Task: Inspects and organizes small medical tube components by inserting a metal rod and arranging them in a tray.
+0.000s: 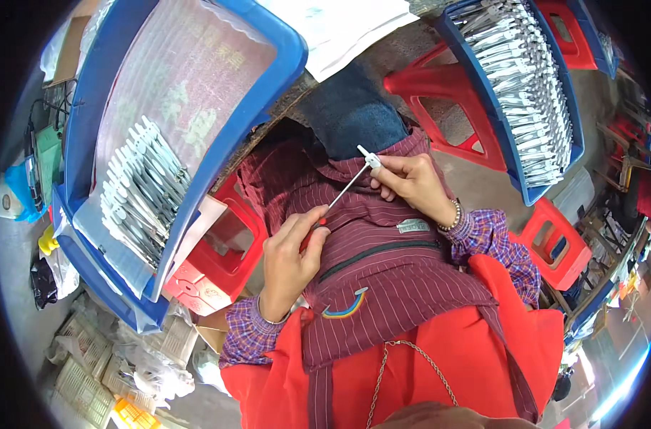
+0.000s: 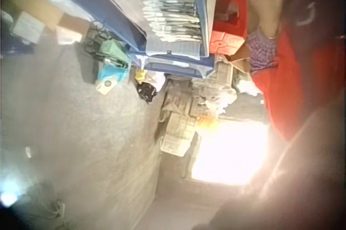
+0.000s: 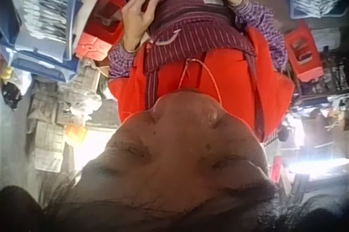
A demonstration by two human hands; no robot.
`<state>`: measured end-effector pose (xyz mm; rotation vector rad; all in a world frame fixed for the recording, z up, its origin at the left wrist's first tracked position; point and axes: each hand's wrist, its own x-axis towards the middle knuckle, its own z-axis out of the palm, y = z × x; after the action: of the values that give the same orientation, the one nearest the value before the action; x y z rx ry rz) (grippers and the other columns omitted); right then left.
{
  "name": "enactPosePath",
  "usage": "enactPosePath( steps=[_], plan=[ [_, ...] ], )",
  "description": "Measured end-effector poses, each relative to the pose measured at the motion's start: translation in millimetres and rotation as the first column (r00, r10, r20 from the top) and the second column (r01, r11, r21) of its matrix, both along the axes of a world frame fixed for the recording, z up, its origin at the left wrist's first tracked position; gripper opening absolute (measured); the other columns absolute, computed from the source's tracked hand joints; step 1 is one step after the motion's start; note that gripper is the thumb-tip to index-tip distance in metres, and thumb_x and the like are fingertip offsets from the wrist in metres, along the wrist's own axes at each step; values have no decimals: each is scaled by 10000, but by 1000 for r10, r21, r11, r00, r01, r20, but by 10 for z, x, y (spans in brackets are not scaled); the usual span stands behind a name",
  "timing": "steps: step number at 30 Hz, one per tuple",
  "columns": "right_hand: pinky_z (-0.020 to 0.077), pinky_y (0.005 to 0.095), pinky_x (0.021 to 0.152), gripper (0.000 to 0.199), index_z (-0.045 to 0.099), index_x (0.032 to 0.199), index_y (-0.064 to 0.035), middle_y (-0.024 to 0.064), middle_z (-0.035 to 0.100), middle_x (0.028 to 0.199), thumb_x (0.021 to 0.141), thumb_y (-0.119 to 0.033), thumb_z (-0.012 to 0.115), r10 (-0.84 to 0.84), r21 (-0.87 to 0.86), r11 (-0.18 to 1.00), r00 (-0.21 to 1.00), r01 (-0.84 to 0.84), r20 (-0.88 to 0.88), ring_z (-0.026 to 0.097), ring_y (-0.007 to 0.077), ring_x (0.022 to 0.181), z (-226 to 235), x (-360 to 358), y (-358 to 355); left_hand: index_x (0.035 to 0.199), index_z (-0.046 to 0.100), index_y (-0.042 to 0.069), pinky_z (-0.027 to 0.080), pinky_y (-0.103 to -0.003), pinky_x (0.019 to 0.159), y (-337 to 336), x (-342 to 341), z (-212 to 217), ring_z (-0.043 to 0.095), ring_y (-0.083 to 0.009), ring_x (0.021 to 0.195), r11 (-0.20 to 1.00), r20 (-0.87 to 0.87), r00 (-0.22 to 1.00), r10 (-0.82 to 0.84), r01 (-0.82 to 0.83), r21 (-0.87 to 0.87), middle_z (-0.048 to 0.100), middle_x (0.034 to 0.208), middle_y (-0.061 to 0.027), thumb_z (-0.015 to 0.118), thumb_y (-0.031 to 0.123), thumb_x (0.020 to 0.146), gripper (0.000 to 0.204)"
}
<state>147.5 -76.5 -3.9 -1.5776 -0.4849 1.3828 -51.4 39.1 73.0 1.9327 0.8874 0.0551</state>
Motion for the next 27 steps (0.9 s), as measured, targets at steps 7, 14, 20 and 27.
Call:
enactPosePath(
  steps=[7, 14, 20, 27],
  plan=[
    [489, 252, 487, 245, 629, 1058, 37, 114, 659, 673, 867, -107, 576, 37, 55, 997, 949, -57, 314, 626, 126, 519, -47, -107, 15, 1067, 635, 1, 490, -261, 702, 260, 33, 64, 640, -142, 788, 991, -22, 995, -95, 92, -98, 670, 864, -104, 621, 45, 784, 286],
    [472, 203, 490, 255, 622, 1111, 19, 44, 648, 672, 882, -84, 574, 65, 30, 996, 938, -80, 339, 566, 57, 519, -41, -182, 54, 1159, 577, 29, 248, -158, 369, 575, 205, 235, 400, -9, 474, 287, -506, 837, 209, -547, -786, 618, 771, -47, 539, 155, 914, 278],
    [435, 212, 438, 218, 649, 1043, 36, 35, 616, 607, 873, -86, 591, 52, 82, 992, 909, -94, 414, 544, 61, 473, -117, -160, 39, 1176, 561, -9, 313, -184, 380, 541, 292, 151, 456, -43, 486, 428, -504, 864, 21, -463, -776, 621, 777, -45, 526, 164, 928, 305],
    [436, 289, 444, 175, 657, 932, 57, 166, 598, 589, 812, -67, 624, 37, 85, 993, 921, -76, 387, 623, 211, 487, -133, -135, 94, 1057, 637, -5, 471, -304, 548, 409, 208, 51, 592, -205, 547, 976, -150, 971, -187, 166, -143, 624, 685, -142, 601, 75, 829, 244]
  ],
)
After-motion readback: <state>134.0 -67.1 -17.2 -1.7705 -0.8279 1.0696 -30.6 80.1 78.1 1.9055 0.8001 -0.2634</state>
